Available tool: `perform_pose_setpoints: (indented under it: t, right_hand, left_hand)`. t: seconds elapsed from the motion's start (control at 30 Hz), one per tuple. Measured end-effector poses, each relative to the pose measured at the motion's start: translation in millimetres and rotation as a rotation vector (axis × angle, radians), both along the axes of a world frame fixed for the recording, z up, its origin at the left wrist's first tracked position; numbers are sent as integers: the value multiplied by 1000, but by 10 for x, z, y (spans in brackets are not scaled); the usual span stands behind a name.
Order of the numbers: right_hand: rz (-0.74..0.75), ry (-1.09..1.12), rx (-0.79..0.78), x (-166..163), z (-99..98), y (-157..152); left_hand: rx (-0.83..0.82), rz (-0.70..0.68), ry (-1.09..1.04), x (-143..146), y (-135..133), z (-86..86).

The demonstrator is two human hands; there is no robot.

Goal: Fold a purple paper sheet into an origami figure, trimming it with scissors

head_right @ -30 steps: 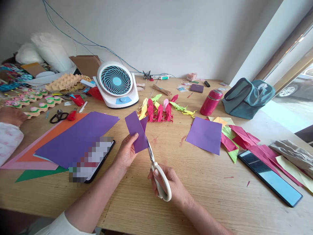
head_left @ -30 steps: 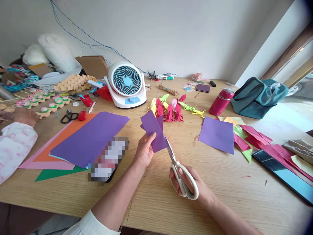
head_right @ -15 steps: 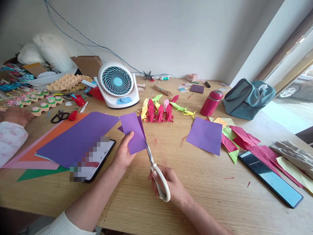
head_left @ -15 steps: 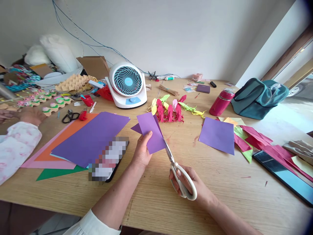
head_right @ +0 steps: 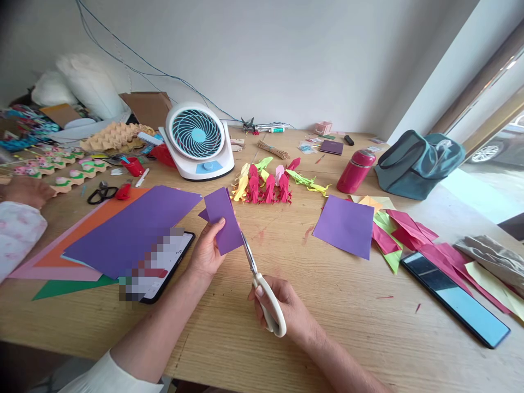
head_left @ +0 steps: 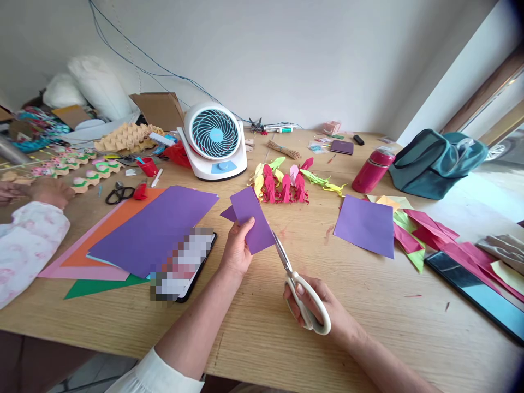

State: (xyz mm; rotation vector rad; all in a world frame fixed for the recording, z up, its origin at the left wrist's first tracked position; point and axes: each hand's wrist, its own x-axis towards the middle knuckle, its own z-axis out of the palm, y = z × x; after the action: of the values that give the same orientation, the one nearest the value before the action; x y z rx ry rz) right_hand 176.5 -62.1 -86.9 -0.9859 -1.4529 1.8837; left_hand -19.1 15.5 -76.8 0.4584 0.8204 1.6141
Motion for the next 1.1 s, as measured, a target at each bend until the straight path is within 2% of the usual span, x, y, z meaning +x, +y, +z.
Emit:
perform_pose_setpoints:
  t: [0.17, 0.7, 1.1]
  right_hand:
    - [4, 18, 10, 2, 3, 0]
    - [-12, 34, 19, -20, 47, -1]
    - [-11, 31, 11, -13, 53, -13]
  left_hand:
    - [-4, 37, -25, 5, 11, -24]
    - [-117, -12, -104, 122, -50, 6]
    - [-80, 13, -84, 99, -38, -5]
